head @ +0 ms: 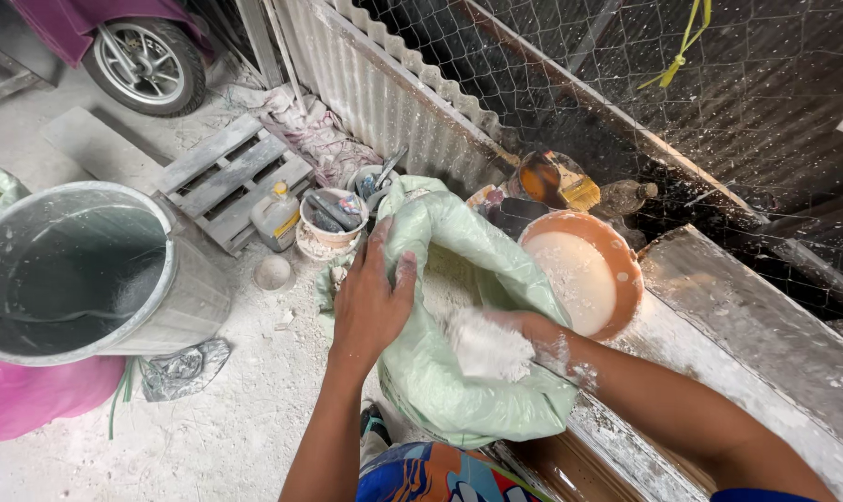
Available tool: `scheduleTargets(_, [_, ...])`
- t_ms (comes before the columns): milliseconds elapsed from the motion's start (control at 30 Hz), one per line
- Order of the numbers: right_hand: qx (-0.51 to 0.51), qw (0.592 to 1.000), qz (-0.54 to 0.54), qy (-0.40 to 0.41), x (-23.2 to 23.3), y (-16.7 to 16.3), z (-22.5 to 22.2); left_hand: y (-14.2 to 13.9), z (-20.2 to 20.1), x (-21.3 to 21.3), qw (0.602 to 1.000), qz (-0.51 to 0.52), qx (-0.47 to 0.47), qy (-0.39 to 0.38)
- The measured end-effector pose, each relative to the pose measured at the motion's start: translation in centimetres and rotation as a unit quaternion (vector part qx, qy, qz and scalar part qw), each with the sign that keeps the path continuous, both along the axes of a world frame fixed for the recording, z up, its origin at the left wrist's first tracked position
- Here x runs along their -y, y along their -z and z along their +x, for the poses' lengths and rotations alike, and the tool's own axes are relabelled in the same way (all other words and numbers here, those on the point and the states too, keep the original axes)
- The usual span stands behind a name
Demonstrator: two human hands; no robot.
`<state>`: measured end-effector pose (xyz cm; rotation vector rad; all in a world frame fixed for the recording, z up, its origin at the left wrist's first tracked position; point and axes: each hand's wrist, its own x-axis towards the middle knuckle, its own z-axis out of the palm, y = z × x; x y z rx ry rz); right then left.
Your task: The person cleans a bucket, fills it with water from a tap using a pink cup, then scoops white powder from a sack into the bucket. The person mixes the contents by hand and with a trowel.
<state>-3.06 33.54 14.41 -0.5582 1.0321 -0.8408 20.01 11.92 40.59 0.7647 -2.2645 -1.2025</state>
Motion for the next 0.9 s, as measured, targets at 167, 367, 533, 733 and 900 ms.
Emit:
scheduleTargets(167, [0.1, 0.979, -0.077, 0.162, 1.7, -3.3, 2.4, -0.5, 0.1, -0.6, 0.998, 0.023, 0.055, 0.011])
scheduleTargets(367, [0.115, 0.959, -0.121, 0.229, 3.8, -7.5, 5.0, -0.4, 0.0, -0.6, 0.996, -0.09, 0.01, -0.012])
scheduleTargets(533, [0.103, 0.953, -0.141, 0.247, 4.1, -9.6, 5.5, -0.5, -0.6, 0.0, 0.998, -0.057, 0.01, 0.005])
scheduleTargets(733, [0.057, 0.938, -0.156, 0.305, 3.1, -10.9, 3.8, -1.6, -1.9, 1.0, 0.999, -0.04, -0.012, 0.001])
scheduleTargets(900, [0.027, 0.901, -0.163, 0.402, -1.7, -11.8, -2.0, -2.3, -2.7, 0.9, 0.998, -0.061, -0.016, 0.007])
